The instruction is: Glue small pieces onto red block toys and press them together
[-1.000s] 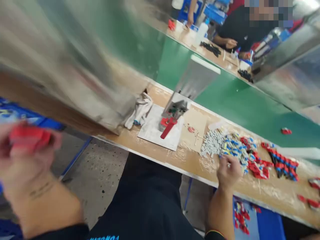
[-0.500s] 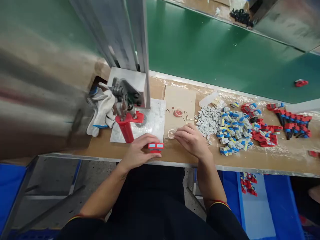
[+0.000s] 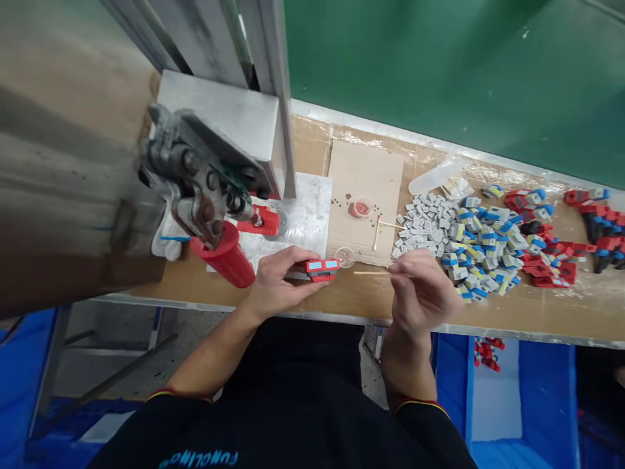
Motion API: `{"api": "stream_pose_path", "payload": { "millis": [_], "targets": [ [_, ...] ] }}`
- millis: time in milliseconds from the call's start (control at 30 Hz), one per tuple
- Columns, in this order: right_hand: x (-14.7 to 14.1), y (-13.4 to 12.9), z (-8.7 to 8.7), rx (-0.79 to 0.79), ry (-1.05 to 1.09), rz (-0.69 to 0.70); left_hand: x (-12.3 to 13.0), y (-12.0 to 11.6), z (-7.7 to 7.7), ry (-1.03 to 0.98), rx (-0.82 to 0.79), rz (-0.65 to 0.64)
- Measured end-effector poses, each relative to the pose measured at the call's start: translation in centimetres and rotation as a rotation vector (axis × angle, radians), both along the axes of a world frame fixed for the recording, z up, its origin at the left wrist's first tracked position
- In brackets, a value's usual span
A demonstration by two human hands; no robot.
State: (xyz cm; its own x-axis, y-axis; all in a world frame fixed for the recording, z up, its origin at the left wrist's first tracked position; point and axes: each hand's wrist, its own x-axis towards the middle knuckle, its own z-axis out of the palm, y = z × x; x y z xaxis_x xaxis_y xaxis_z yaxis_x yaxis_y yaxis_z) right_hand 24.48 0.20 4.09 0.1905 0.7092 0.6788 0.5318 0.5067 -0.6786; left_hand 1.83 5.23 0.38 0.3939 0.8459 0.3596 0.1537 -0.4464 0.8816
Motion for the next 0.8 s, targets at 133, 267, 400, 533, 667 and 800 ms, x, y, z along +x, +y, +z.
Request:
{"api": "stream_pose_path", "payload": {
  "millis": [133, 267, 400, 533, 667, 800],
  "targets": [
    [-2.2, -0.8, 0.9, 0.039, -0.075, 0.017, 0.1, 0.1, 0.0, -0.007, 0.106, 0.003],
    [-3.3, -0.8, 0.7, -0.021, -0.11, 0.085, 0.0, 0.2, -0.1, 0.01, 0.14, 0.009],
    [-3.5, -0.7, 0.3, -0.076, -0.154, 0.12, -0.1, 0.1, -0.3, -0.01, 0.124, 0.003],
    [-3.4, -0.8, 0.2, -0.087, -0.196, 0.136, -0.1, 0.1, -0.3, -0.004, 0.129, 0.005],
    [-3.1, -1.0, 0.3, -0.084, -0.234, 0.112, -0.2, 0.0, -0.2, 0.015, 0.132, 0.013],
    [-3.0, -1.0, 0.2, -0.085, -0.246, 0.11, -0.3, 0.0, -0.2, 0.015, 0.13, 0.002]
  ]
}}
